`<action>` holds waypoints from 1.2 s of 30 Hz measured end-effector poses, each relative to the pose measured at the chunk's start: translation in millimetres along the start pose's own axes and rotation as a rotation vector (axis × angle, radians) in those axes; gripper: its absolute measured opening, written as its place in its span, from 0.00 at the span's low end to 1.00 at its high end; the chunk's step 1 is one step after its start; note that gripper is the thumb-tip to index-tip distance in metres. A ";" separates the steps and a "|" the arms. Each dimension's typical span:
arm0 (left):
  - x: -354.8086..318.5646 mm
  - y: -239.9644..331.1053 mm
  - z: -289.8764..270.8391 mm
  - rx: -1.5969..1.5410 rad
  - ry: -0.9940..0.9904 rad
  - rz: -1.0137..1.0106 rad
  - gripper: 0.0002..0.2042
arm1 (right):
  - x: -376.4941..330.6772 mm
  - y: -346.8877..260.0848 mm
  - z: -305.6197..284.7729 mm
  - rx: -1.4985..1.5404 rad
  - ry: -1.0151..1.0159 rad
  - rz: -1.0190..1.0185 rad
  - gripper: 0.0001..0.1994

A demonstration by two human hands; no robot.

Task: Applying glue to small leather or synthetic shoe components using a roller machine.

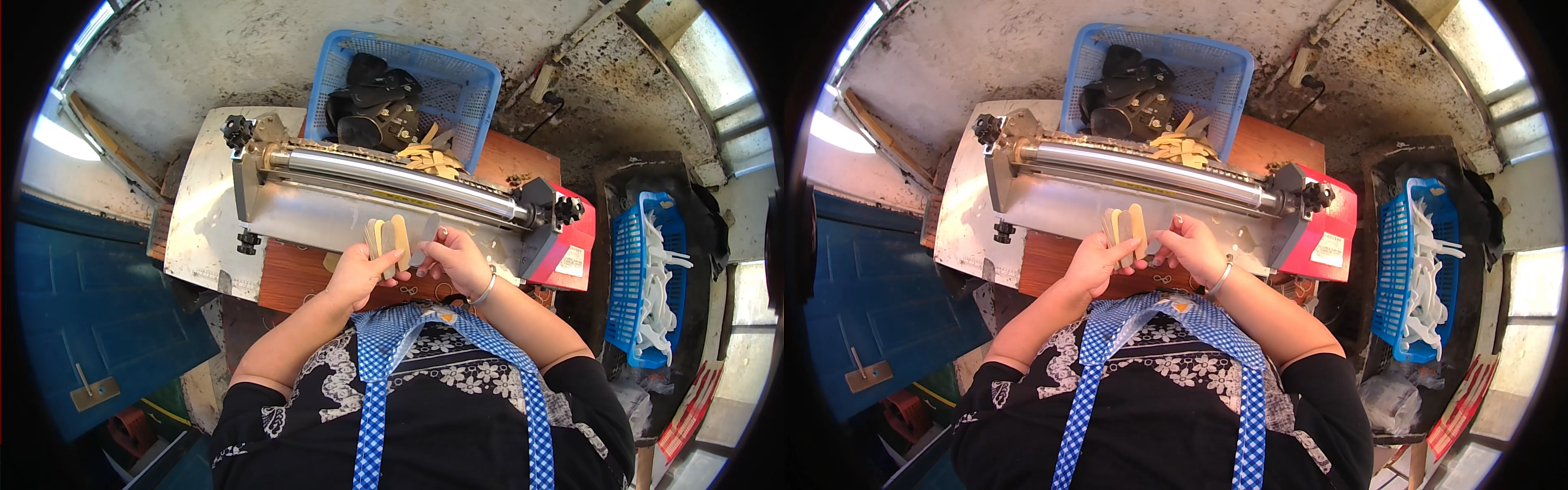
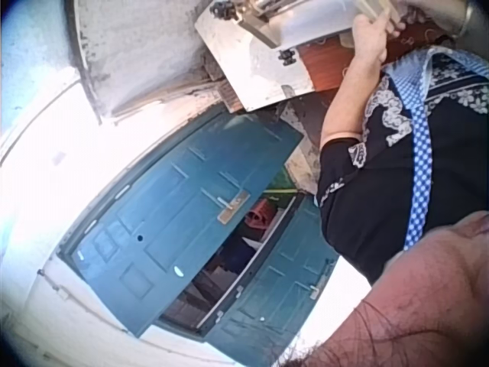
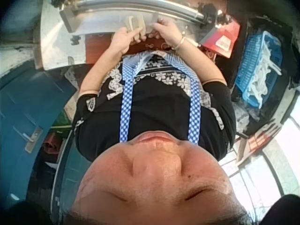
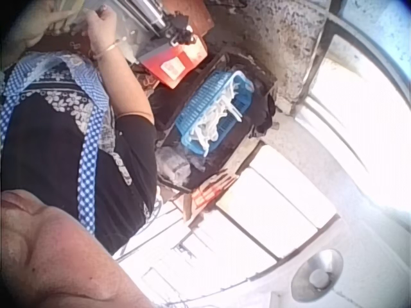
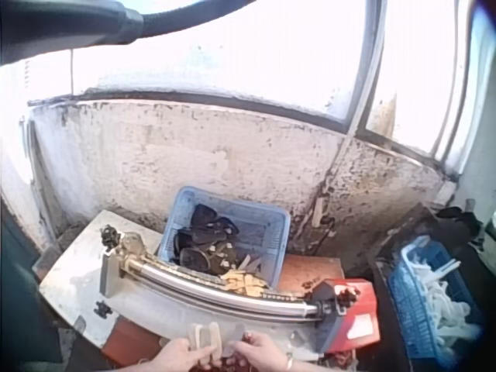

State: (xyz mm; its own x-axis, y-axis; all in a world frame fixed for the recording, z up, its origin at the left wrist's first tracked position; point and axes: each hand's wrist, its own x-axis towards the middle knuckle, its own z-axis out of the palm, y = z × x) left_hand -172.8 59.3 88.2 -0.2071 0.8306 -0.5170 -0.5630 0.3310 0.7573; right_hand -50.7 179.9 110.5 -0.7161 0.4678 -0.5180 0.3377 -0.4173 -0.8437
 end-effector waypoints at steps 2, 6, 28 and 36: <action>1.2 2.3 -0.5 0.010 0.125 -0.024 0.08 | 0.7 1.0 -3.0 0.101 0.028 0.012 0.08; 4.4 -1.8 -6.5 0.009 0.123 0.029 0.07 | 8.5 17.0 -16.3 0.175 0.142 0.065 0.08; 8.5 1.5 3.7 -0.176 0.037 0.000 0.11 | 22.2 14.8 -24.4 0.419 0.266 0.118 0.08; 4.5 1.1 6.0 -0.029 -0.048 -0.021 0.11 | 7.3 20.2 -0.4 0.057 0.048 -0.070 0.08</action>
State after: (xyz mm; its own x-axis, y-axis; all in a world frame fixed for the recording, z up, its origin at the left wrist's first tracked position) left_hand -169.5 66.1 89.2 -0.1565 0.8446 -0.5120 -0.5897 0.3360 0.7344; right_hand -48.8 175.2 89.6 -0.7058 0.5337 -0.4658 0.2517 -0.4258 -0.8691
